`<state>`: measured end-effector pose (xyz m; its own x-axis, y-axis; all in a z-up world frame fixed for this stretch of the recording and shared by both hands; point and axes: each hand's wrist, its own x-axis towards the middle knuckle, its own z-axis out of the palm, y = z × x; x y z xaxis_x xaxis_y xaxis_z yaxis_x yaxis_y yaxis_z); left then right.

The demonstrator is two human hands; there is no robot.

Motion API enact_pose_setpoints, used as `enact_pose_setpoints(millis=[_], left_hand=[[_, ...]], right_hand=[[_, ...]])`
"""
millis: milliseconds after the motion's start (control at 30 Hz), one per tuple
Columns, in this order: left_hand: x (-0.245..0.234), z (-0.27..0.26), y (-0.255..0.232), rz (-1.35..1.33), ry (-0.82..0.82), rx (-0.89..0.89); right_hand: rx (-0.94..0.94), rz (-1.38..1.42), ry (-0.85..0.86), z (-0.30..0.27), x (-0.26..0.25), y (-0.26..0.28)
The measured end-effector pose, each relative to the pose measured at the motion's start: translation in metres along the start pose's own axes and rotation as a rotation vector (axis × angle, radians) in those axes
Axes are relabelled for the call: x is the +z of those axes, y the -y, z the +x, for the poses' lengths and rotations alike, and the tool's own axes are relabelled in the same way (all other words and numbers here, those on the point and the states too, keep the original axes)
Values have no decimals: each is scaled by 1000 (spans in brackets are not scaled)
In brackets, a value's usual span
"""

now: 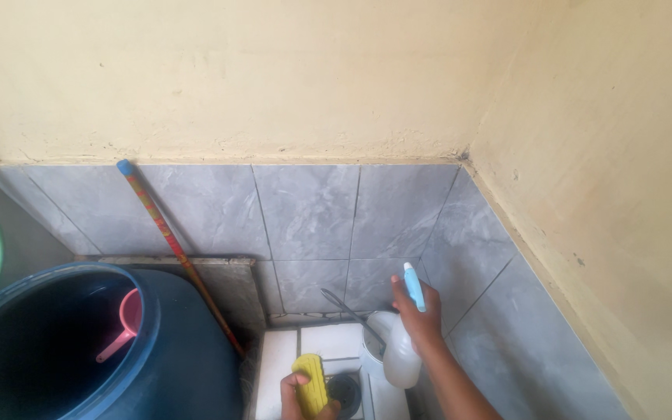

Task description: The person sprays a cleaning solution onto gray tiled walls and scrubs them with a yellow sponge. They move along the wall, cleaning different sections, then rinse the sponge in a blue barrel and place the spray bottle on a tiled ledge.

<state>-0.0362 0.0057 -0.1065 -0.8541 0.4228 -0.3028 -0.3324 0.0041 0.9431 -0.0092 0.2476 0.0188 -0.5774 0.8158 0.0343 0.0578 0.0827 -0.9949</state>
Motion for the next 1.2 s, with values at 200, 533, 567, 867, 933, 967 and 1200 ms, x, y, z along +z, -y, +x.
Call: enact_pose_setpoints(millis=[200,533,567,867,933,967,1200], left_hand=[[-1,-5,-19,-14,32,-26],[-5,-11,-16,-116,20,19],[-7,-10,-16,-112,19,8],[-12,-16,-25,-143,-40,-19],[-13,-17,-29,-155,-37,-60],[-14,-18,-31,-147,-32,-68],[-17,-20,-35,-105,-4,-50]], right_hand=[[-50,-96,-4,-14,7,8],[-26,-85,66,-21,27,22],[-29,-86,72,-23,30,23],[-82,-143,91,-23,41,19],[-76,-139,94,-24,43,20],[-77,-135,94,-25,44,22],[-261,-225,132,-31,52,37]])
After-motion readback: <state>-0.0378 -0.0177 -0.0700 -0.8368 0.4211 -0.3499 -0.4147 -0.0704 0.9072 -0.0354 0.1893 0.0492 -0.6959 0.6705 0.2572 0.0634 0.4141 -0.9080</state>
